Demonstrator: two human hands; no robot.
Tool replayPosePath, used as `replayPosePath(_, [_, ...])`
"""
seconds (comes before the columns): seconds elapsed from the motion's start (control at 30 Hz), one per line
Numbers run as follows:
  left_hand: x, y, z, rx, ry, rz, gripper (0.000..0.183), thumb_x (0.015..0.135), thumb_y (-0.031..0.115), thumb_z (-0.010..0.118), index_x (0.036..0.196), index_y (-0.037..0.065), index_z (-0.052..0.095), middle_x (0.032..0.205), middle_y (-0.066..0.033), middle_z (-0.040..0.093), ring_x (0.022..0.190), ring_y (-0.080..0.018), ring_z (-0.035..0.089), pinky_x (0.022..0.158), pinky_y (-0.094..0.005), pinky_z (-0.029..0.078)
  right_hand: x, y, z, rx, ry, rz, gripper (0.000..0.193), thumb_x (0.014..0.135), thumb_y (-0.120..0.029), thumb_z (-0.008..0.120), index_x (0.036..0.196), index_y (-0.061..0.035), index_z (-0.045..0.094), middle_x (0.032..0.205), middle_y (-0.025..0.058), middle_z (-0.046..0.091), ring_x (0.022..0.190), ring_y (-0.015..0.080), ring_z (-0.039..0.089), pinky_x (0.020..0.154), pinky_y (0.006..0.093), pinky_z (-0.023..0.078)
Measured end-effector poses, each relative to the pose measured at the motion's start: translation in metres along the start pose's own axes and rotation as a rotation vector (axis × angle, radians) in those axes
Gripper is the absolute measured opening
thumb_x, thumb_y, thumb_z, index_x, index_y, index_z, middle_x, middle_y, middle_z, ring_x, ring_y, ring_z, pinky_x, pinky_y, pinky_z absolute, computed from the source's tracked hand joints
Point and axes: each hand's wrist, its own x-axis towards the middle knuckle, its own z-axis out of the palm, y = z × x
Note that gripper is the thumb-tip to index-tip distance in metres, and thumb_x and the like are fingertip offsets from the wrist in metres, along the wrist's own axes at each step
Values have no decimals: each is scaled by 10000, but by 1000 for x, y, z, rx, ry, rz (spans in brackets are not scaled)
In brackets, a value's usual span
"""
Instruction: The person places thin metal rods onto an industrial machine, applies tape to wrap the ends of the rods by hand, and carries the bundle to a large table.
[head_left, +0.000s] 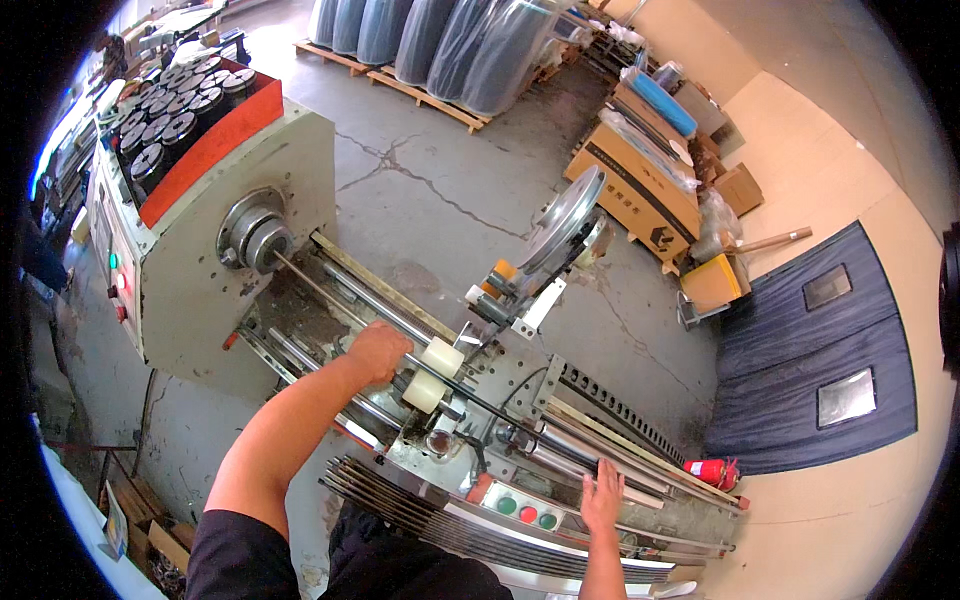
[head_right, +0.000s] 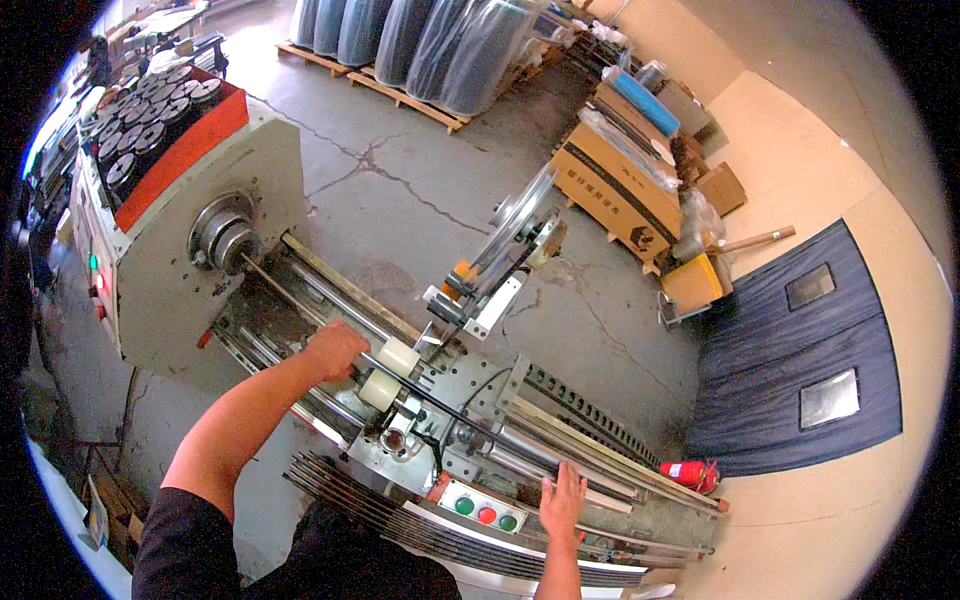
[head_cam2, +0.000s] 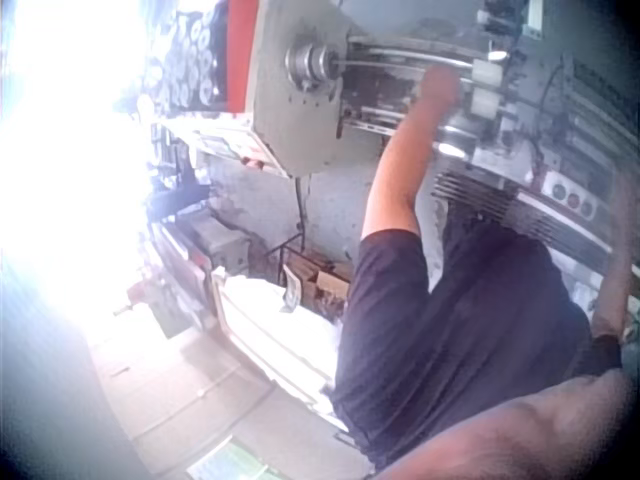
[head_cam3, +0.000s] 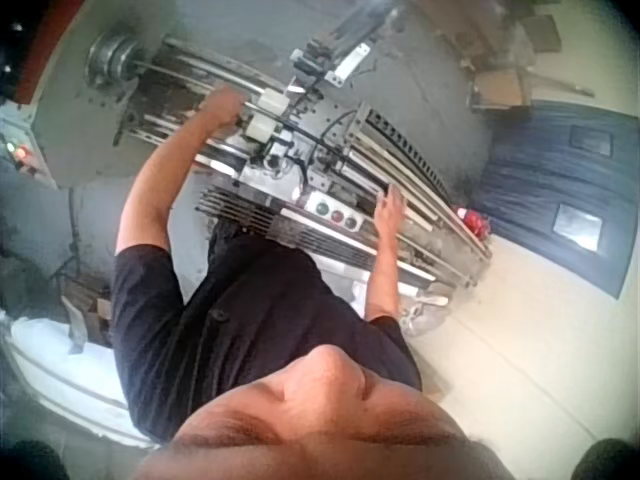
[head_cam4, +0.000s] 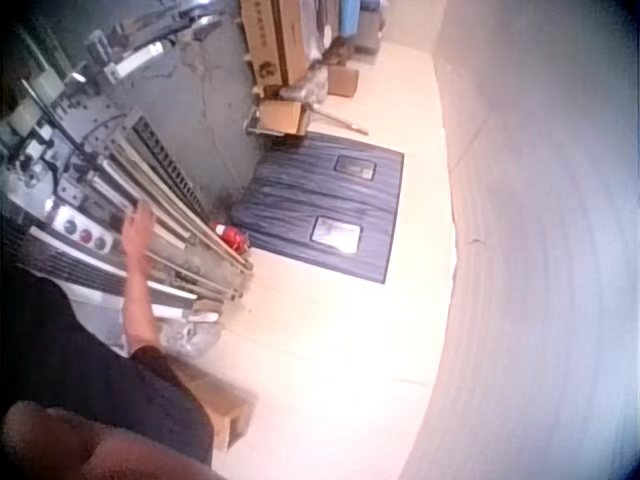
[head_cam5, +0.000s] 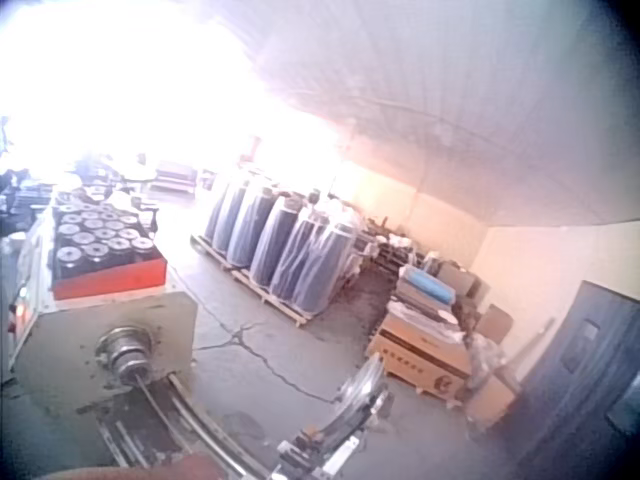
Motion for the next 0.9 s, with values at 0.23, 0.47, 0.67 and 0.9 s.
replayPosePath(0.23, [-16,-64,-17,40,-31,-89,490,698,104,812,1184,133,757,1195,-122,751,1213,-363,672,1113,-516,481,5,-23,3,25,-2,6,587,1089,-366,615,1561,-26,526,1587,193,560,1523,361,467,1321,546,228])
replayPosePath(0.47, [-32,-135,-30,191,30,-218,686,755,143,822,1425,147,675,1401,-105,712,1528,-299,480,1299,-448,317,9,-32,9,39,33,13,558,1084,-350,620,1534,-27,546,1578,186,570,1513,360,478,1312,565,244])
replayPosePath(0.67, [-23,-118,-13,143,-24,-163,557,723,210,877,1268,158,775,1274,-101,739,1330,-334,623,1174,-482,457,14,-52,16,-10,102,7,592,1058,-358,653,1512,7,550,1556,213,576,1484,386,498,1292,592,272])
replayPosePath(0.9, [-6,-50,6,61,-45,-35,573,707,195,849,1271,164,755,1241,-160,749,1245,-359,675,1087,-496,516,19,-96,23,-5,117,10,619,1055,-366,651,1535,7,536,1576,217,561,1497,379,488,1320,555,235])
